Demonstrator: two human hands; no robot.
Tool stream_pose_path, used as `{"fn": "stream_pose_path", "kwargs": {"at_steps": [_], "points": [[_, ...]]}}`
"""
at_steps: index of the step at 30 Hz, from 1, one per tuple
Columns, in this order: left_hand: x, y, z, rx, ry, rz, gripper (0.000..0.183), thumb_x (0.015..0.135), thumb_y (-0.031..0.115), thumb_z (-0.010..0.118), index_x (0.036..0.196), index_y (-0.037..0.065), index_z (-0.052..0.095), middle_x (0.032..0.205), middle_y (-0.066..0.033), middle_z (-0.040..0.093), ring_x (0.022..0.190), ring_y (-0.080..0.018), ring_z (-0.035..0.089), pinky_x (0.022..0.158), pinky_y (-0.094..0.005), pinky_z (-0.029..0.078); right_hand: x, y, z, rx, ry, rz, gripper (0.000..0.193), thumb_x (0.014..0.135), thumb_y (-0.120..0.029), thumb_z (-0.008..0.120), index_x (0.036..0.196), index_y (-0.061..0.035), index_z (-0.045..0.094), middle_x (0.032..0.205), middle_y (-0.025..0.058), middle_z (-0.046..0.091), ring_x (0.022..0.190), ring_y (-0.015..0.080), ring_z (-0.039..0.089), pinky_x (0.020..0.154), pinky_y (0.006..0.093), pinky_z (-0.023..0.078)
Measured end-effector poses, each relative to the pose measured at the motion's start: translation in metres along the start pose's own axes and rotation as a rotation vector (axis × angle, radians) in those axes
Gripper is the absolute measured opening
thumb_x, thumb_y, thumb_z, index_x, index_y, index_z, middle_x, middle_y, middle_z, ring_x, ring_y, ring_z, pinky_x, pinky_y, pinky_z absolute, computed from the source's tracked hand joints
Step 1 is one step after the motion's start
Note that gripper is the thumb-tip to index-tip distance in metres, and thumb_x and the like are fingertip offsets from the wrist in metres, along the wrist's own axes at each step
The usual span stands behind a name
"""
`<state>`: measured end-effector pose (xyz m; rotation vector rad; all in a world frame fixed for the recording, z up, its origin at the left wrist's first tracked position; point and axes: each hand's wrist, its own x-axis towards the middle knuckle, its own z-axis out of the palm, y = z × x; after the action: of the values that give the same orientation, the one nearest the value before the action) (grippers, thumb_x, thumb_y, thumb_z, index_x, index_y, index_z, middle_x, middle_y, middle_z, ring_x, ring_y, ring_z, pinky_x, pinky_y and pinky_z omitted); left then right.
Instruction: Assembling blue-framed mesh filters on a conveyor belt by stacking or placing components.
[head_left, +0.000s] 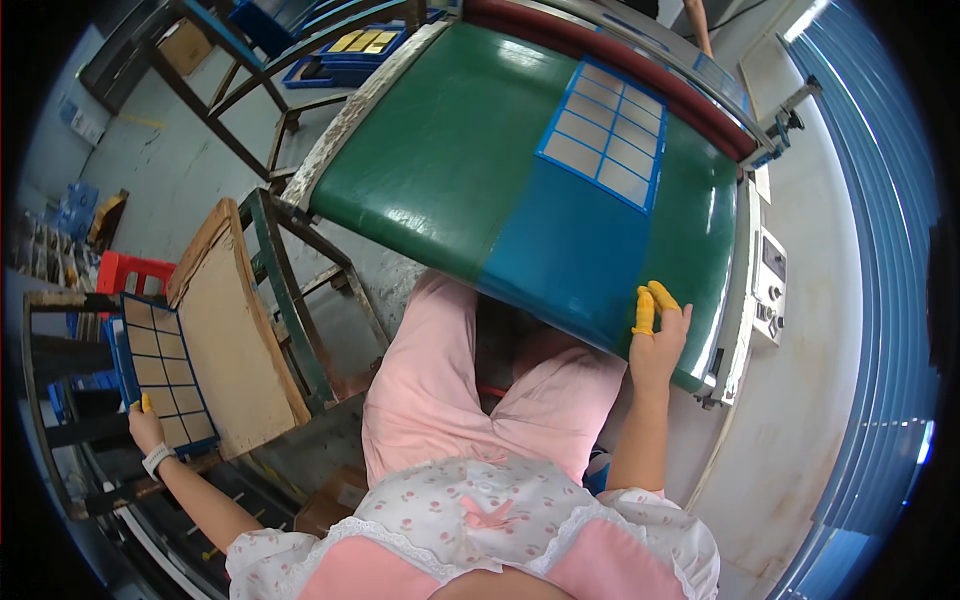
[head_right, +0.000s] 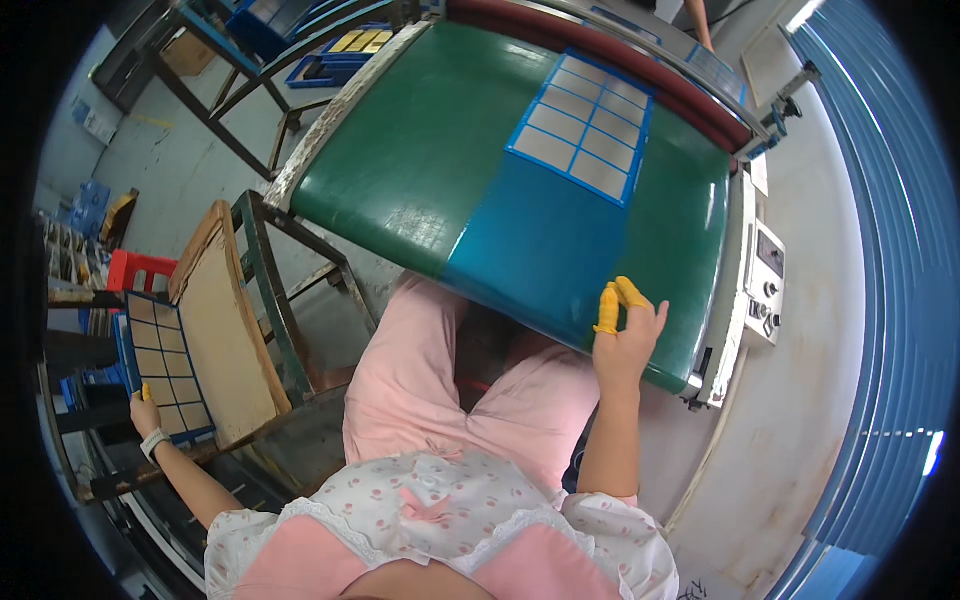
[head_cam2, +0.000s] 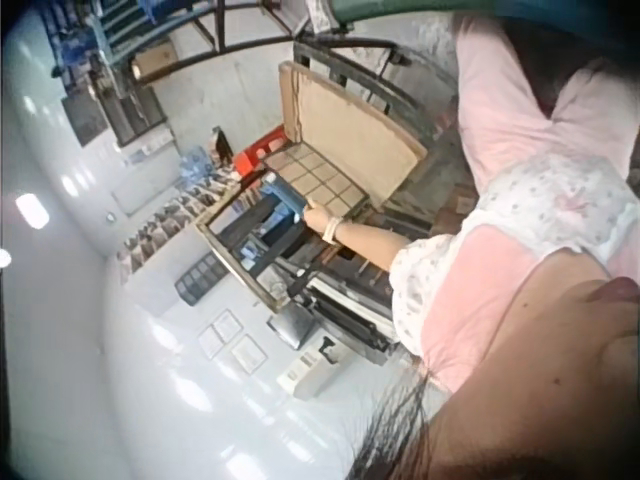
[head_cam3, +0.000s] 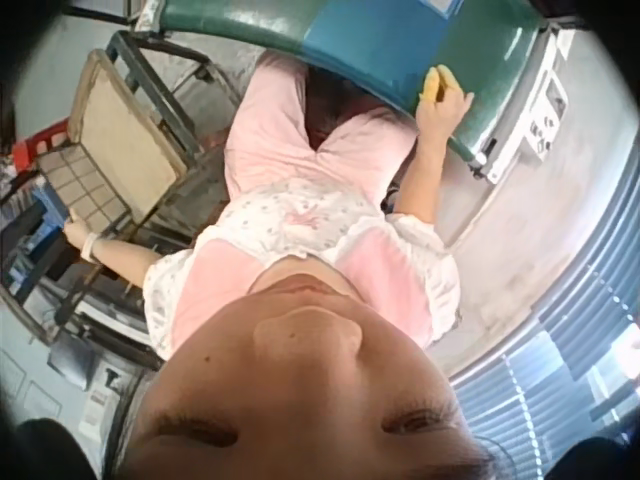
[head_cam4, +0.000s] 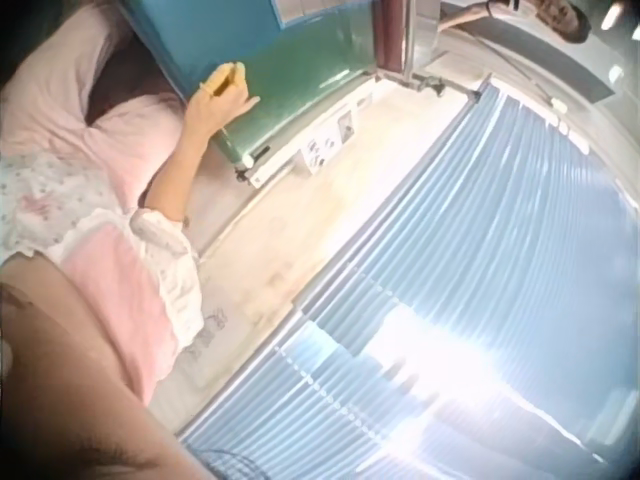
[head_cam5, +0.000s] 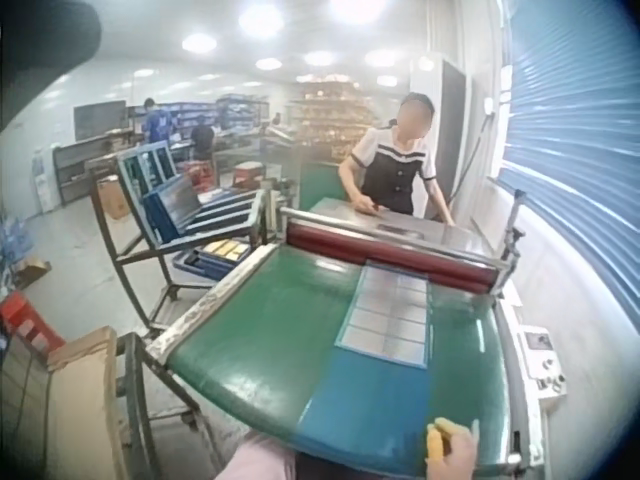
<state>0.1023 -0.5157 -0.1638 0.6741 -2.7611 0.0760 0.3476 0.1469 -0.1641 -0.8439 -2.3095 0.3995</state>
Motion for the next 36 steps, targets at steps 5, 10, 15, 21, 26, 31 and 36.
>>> {"fn": "stream_pose_path", "kwargs": {"at_steps": [5,10,15,21,26,31,36], "points": [[-0.005,0.04,-0.043,0.044,0.035,0.146,0.025,0.077,0.011,0.045,0.097,-0.002,0.052,0.085,-0.0224,0.056,0.08,-0.0381,0.054,0.066,-0.0393,0.044,-0.017,-0.011,0.003,0.115,0.013,-0.102,0.015,0.076,-0.01,0.057,0.089,-0.0048,0.055,0.088,0.0075,0.058,0.083,0.0224,0.054,0.094,0.0459,0.025],[-0.009,0.058,-0.103,-0.644,0.148,0.191,0.028,0.081,0.009,0.042,0.105,-0.004,0.049,0.095,-0.0138,0.056,0.084,-0.0217,0.057,0.071,-0.027,0.044,-0.05,-0.042,0.024,0.478,-0.17,-0.094,0.023,0.076,-0.007,0.057,0.099,-0.0015,0.052,0.089,0.0104,0.058,0.08,0.0215,0.056,0.073,0.0302,0.044],[-0.104,0.201,-0.095,-1.576,-0.441,-0.045,0.02,0.086,0.016,0.041,0.099,0.005,0.051,0.076,-0.0012,0.052,0.057,-0.0054,0.051,0.049,-0.0144,0.045,-0.054,-0.081,0.03,0.758,-0.387,-0.042,0.037,0.082,-0.02,0.051,0.112,0.0009,0.043,0.095,0.0135,0.057,0.085,0.0208,0.056,0.074,0.0283,0.043],[-0.235,0.347,-0.077,-1.611,-1.236,0.141,0.013,0.084,0.011,0.045,0.083,0.004,0.056,0.074,0.0015,0.053,0.064,-0.0055,0.049,0.057,-0.0174,0.038,-0.06,-0.057,0.022,1.222,-0.113,0.387,0.055,0.083,-0.019,0.051,0.126,-0.0007,0.021,0.078,0.0017,0.05,0.064,0.0061,0.043,0.059,0.0187,0.038],[-0.276,0.386,-0.071,-1.488,-1.563,0.16,0.013,0.083,0.011,0.049,0.087,0.0,0.055,0.079,0.0008,0.054,0.07,-0.0068,0.049,0.062,-0.0191,0.038,-0.054,-0.033,0.004,0.967,-0.08,0.667,0.053,0.08,-0.001,0.051,0.127,-0.0044,0.026,0.061,-0.0031,0.038,0.049,0.0033,0.032,0.044,0.0158,0.029],[-0.282,0.402,-0.064,-1.14,-1.453,0.624,0.015,0.085,0.015,0.048,0.082,0.001,0.052,0.07,0.0034,0.049,0.062,-0.0052,0.039,0.056,-0.0195,0.035,-0.059,-0.017,0.009,0.925,-0.013,0.767,0.044,0.08,-0.001,0.05,0.122,-0.0027,0.037,0.057,-0.0037,0.038,0.044,0.0029,0.031,0.039,0.0168,0.029],[-0.287,0.414,-0.048,-1.127,-1.233,0.818,0.02,0.084,0.014,0.049,0.071,-0.001,0.046,0.058,-0.0024,0.045,0.053,-0.0063,0.036,0.047,-0.0236,0.033,-0.051,-0.006,0.014,0.911,-0.022,0.786,0.042,0.08,-0.001,0.051,0.121,-0.0022,0.039,0.057,-0.004,0.039,0.041,0.0026,0.031,0.037,0.0171,0.029]]}}
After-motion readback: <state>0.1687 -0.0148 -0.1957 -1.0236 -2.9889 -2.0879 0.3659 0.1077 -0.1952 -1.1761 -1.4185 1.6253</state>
